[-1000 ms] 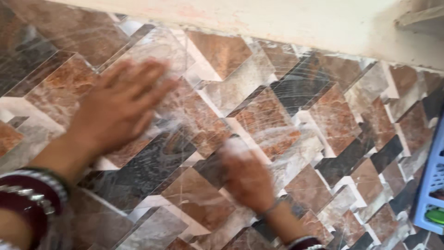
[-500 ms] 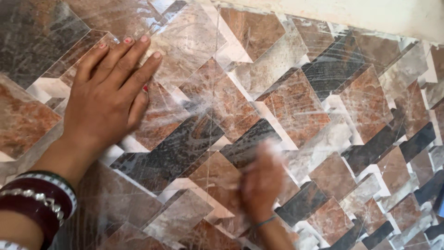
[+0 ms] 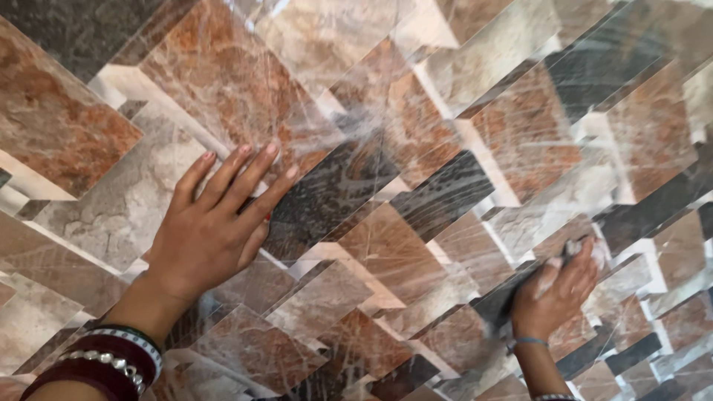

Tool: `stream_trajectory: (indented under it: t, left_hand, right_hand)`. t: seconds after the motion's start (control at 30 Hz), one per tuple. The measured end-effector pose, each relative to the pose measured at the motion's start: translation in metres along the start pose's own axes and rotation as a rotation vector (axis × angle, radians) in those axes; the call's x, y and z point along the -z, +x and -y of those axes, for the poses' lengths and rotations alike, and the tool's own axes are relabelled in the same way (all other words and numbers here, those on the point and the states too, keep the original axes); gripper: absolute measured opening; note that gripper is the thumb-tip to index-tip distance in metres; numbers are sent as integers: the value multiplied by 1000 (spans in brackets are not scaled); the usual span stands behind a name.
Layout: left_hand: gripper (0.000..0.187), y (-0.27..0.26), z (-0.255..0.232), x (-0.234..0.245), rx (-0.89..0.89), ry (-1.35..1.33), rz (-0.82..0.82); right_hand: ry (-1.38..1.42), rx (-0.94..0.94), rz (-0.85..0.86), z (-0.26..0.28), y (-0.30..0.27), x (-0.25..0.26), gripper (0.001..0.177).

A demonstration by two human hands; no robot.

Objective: The person scrubs a patterned tiled floor using a small brush held in the right hand while the left hand stabilizes the surface. The scrubbing action is continuous and repetitive across the floor area.

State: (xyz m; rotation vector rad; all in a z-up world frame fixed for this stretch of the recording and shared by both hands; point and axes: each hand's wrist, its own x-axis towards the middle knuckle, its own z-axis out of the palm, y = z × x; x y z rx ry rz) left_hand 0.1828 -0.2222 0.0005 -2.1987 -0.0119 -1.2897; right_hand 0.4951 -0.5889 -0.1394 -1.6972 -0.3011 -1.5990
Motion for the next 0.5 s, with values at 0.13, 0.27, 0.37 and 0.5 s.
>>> stream_trajectory:
  t: [0.13, 0.27, 0.37, 0.5]
  left_hand:
    - [77, -8, 0, -9, -7, 35, -49]
    - [76, -5, 0, -5, -7, -9, -74]
    - [77, -6, -1, 0, -3, 29, -51]
    - [78, -8, -1, 4, -8, 18, -60]
  right_hand:
    - [57, 4, -60, 61, -35, -29, 54]
    - [234, 270, 254, 146, -126, -21, 29]
    - [457, 777, 572, 145, -152, 9, 37]
    - [538, 1308, 907, 127, -115, 31, 55]
